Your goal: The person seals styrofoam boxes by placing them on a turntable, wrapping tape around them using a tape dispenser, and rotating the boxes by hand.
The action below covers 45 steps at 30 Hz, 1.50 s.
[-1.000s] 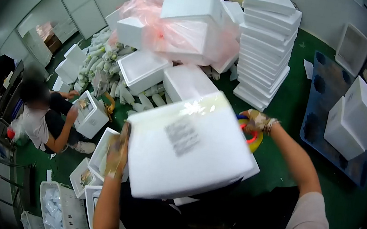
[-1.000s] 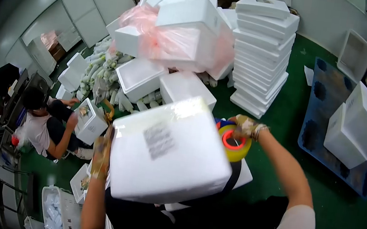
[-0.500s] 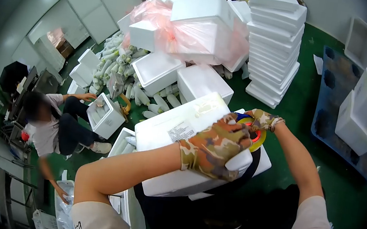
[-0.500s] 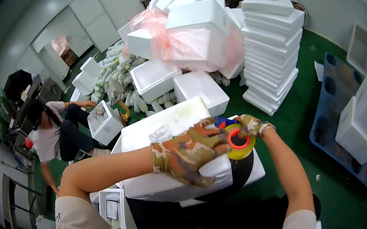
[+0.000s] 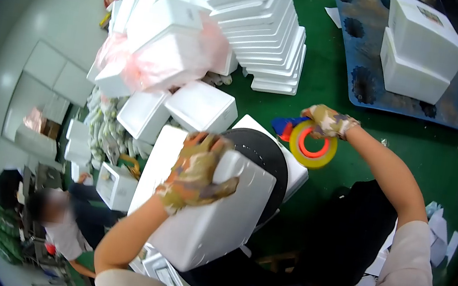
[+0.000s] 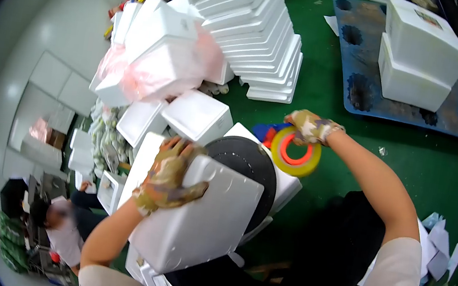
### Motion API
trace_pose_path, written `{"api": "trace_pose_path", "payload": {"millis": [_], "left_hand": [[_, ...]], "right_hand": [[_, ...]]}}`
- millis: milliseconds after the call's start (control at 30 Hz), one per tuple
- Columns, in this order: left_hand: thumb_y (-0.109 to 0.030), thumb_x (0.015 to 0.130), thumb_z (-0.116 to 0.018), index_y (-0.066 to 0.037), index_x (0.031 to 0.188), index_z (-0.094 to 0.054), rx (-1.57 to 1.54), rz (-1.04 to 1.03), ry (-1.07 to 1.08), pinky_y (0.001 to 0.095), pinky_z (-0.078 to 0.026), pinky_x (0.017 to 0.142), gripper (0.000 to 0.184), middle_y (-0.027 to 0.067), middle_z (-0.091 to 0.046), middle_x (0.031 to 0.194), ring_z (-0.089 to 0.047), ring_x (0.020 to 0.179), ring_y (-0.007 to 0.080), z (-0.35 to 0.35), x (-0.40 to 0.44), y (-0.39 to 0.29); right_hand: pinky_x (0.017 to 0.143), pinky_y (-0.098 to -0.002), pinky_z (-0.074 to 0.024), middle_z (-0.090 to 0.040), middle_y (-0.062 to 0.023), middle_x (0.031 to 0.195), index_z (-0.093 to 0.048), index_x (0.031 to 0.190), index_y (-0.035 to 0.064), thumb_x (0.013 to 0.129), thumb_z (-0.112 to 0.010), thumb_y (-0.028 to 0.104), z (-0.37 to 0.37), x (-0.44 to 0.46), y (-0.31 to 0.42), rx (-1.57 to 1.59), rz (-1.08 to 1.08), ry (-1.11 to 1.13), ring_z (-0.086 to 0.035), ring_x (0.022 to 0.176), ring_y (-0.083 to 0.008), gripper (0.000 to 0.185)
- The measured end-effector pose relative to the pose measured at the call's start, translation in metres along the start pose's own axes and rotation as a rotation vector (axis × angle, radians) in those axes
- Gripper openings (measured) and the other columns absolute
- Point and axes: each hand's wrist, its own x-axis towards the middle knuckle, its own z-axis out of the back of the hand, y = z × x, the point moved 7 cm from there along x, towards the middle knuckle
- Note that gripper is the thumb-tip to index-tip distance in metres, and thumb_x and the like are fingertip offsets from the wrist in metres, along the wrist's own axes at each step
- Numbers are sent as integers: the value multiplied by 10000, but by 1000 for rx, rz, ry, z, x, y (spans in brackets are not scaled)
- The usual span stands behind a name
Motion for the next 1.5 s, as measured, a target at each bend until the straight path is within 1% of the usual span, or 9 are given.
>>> {"api": "trace_pose_path", "payload": {"millis": [233, 300, 467, 633, 967, 1067, 1133, 1200, 1500], "left_hand": [[-129, 784, -699, -5, 1072, -598, -221, 53, -262, 346, -430, 934, 329, 135, -622, 1076, -588, 1002, 250, 35, -9, 66], [-89, 888, -601, 13, 1103, -599, -536, 532, -435, 265, -443, 901, 238, 102, -630, 1102, -583, 1001, 153, 63, -11, 122], [-265, 1001, -489, -14, 1188, -607, -672, 725, -103, 280, -416, 976, 334, 96, -621, 1216, -553, 1123, 185, -8, 2, 270], [-261, 1016, -448, -35, 1309, -524, -1065, 941, 87, 274, -417, 970, 378, 103, -606, 1214, -544, 1129, 171, -115, -47, 312], [-320, 1009, -447, -19, 1302, -513, -223, 860, 453, 352, -424, 1005, 426, 168, -577, 1265, -568, 1145, 252, -23, -64, 244], [-333, 840, -703, -7, 1300, -512, -782, 370, -115, 466, -354, 1067, 596, 184, -554, 1294, -533, 1197, 342, 88, -34, 109], [-542, 736, -701, 13, 1296, -484, -202, 170, 198, 478, -234, 1129, 818, 207, -484, 1339, -353, 1341, 375, 58, -17, 27], [-494, 668, -713, 6, 1211, -517, 63, -58, 255, 482, -276, 1086, 764, 237, -520, 1205, -424, 1238, 402, -2, -2, 6], [-390, 709, -676, -22, 1044, -599, 127, 207, 189, 439, -418, 879, 504, 201, -567, 1009, -533, 990, 375, -2, 17, 17]], "right_hand": [[660, -358, -540, -671, -187, 842, -637, 961, 1, 636, -692, 139, -25, 167, 93, -79, 119, 46, -674, 766, -303, 357], [593, -346, -528, -665, -166, 756, -627, 820, -3, 640, -683, 154, -38, 193, 121, -90, 182, 134, -657, 674, -277, 245], [597, -353, -529, -681, -150, 755, -693, 803, 14, 707, -663, 225, -69, 216, 143, -84, 324, 310, -659, 666, -281, 234], [634, -341, -528, -678, -156, 822, -631, 1047, 21, 664, -679, 153, -75, 172, 138, 69, 395, 440, -665, 722, -275, 408], [758, -324, -534, -666, -144, 1013, -535, 1272, 72, 665, -693, 111, -85, 151, 129, -21, 308, 439, -659, 888, -266, 627], [814, -322, -521, -662, -141, 1085, -500, 1327, 83, 679, -727, 166, -100, 173, 123, -95, 412, 409, -653, 950, -266, 691], [831, -328, -509, -654, -141, 1108, -481, 1349, 93, 679, -727, 172, -103, 177, 127, -161, 364, 491, -640, 984, -263, 718], [817, -346, -500, -652, -125, 1091, -470, 1360, 108, 672, -714, 158, -101, 185, 125, -208, 414, 471, -623, 957, -257, 732], [776, -310, -513, -647, -113, 1109, -445, 1387, 111, 643, -736, 37, -62, 92, 58, -128, 215, 458, -623, 950, -201, 803]]}}
